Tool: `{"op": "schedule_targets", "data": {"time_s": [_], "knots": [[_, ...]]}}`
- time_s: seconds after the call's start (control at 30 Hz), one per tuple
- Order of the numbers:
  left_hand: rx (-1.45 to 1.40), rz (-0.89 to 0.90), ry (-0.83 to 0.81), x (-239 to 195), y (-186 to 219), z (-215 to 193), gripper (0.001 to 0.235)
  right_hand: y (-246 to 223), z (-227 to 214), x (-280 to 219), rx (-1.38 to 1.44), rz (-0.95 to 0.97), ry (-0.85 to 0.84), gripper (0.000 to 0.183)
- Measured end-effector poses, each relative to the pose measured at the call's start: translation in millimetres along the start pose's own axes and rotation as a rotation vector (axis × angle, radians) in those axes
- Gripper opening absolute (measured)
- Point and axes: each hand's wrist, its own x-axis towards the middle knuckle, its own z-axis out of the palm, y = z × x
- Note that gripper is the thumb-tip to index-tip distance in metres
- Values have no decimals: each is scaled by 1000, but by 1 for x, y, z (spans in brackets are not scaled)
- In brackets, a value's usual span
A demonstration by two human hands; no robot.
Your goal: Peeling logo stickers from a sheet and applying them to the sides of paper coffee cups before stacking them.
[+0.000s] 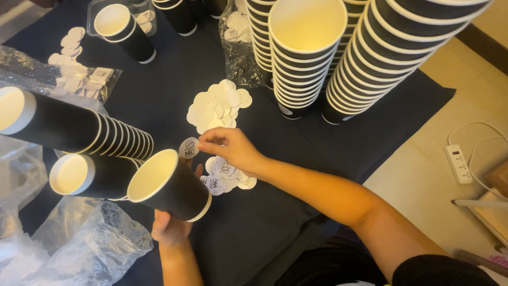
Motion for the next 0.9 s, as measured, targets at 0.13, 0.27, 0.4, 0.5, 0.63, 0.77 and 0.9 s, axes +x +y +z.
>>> {"op": "schedule_targets", "data": {"time_s": [0.13, 0.27, 0.4, 0.5, 0.63, 0.77, 0.9], "knots": [[-30, 11, -17, -4, 5, -3, 64, -14, -4, -2, -84, -65, 52, 13], [49, 31, 68, -14, -9, -17, 67, -29, -6, -7, -243, -174, 85, 10], [111, 21, 183, -26, -22, -55, 63, -20, -15, -3, -296, -213, 55, 8], [163, 31, 208, -15, -16, -39, 67, -30, -21, -4, -274, -237, 92, 6], [283, 35, 352, -4, -8, -13, 59, -47, -15, -15, -73, -198, -26, 12], [257, -16, 306, -1, -17, -5, 58, -55, -7, -26, -136, -224, -174, 15], [231, -23, 278, -3, -13, 1, 54, -53, -10, -27, -186, -212, -220, 15]]}}
